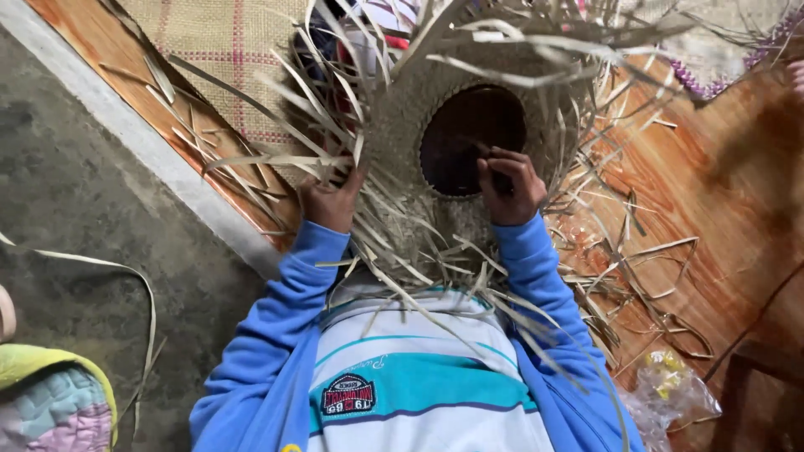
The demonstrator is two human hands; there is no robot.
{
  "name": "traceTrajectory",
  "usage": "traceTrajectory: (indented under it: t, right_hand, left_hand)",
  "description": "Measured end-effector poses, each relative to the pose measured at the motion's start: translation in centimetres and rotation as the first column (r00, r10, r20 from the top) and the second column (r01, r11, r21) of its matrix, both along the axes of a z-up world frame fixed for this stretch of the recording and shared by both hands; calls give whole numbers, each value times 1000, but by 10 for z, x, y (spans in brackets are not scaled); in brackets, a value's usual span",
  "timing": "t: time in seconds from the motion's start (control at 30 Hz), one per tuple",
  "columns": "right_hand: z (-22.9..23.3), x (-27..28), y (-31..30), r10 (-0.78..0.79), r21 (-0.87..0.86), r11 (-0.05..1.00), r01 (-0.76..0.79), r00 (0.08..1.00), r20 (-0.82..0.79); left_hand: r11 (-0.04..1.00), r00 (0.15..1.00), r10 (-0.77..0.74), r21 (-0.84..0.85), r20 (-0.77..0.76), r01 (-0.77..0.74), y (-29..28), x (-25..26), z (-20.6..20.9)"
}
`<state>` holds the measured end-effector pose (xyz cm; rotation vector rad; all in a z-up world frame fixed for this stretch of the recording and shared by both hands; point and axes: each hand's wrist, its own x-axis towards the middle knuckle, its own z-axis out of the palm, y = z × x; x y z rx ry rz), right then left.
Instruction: The person is weaving a straw hat by hand, meticulously interlacing thin strips of straw to build the structure of the hat.
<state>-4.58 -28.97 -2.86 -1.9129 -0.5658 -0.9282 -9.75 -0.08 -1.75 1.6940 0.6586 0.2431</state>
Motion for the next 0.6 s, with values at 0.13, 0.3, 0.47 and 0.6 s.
traceTrajectory:
  t: [0.13,0.3,0.47,0.6]
  right_hand:
    - [4,2,6,52,25,998,-51,997,-58]
    - [66,-3,32,-239,-366,874,319,939,248]
    - [77,-13,91,570,-21,813,-582,803,-173]
    - [34,-18,117,869,71,467,-881,443,-221]
  left_hand:
    - [998,998,-51,-32,23,51,1,0,0]
    - [964,985,-117,-223,128,144,13,10,-11]
    - [968,887,-242,155,394,195,2,23,9]
    - [989,912,-136,-1,386,148,15,37,-36]
